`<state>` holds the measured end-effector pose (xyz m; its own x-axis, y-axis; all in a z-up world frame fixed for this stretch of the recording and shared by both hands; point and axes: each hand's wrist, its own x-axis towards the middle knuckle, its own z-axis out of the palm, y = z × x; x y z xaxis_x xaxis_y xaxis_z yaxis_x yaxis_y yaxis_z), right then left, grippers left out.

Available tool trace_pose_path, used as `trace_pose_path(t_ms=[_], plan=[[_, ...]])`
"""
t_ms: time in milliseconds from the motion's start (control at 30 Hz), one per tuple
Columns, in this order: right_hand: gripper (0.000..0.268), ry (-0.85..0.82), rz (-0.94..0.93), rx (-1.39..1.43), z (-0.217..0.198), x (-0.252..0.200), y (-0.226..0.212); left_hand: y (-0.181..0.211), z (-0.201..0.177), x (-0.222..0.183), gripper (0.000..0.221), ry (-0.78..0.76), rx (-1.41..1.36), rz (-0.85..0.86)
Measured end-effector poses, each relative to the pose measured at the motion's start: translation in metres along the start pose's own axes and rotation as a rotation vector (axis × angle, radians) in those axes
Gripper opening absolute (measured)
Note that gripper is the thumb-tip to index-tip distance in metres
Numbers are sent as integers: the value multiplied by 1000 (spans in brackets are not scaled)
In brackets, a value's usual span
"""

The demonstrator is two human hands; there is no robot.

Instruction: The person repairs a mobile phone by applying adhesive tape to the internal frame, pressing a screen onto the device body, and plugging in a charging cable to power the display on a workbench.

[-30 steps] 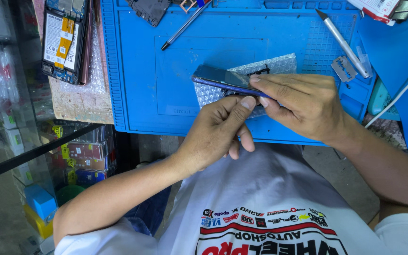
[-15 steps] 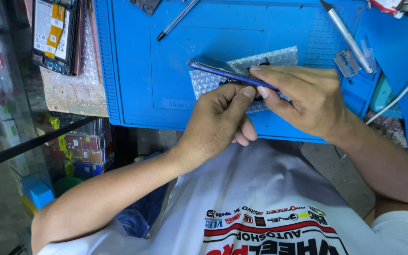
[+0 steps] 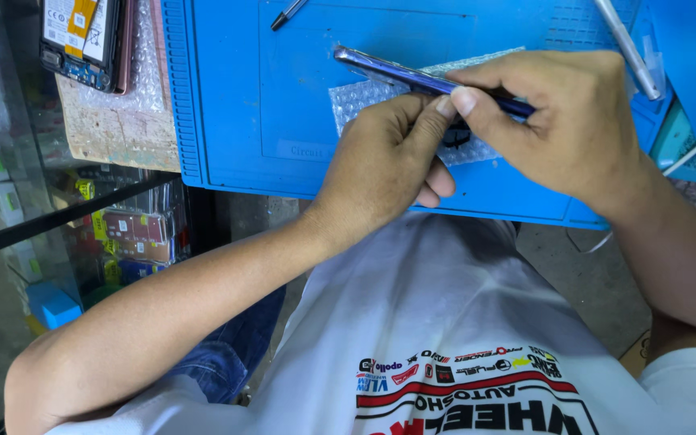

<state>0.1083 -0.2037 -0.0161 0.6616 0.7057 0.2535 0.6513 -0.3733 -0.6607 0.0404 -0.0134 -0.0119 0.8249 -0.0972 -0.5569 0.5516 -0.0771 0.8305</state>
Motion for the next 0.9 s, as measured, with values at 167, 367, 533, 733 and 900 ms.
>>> trace_pose_path(t_ms=[167,367,533,733,900], plan=[[14,3,44,32,2,0,9,-6,1,-1,36,102,-61,47],[10,113,-161,-127,12,-5,10,-16,6,-23,31,136,-154,253],[10,144,-261,-220,16,-5,11,-24,1,-32,56,113,18,496],[12,143,-208,-212,13,-17,18,-31,-6,-18,57,60,-17,420],[13,154,29,-325,-23,-40,39,-35,-6,-16,59,30,-32,422]])
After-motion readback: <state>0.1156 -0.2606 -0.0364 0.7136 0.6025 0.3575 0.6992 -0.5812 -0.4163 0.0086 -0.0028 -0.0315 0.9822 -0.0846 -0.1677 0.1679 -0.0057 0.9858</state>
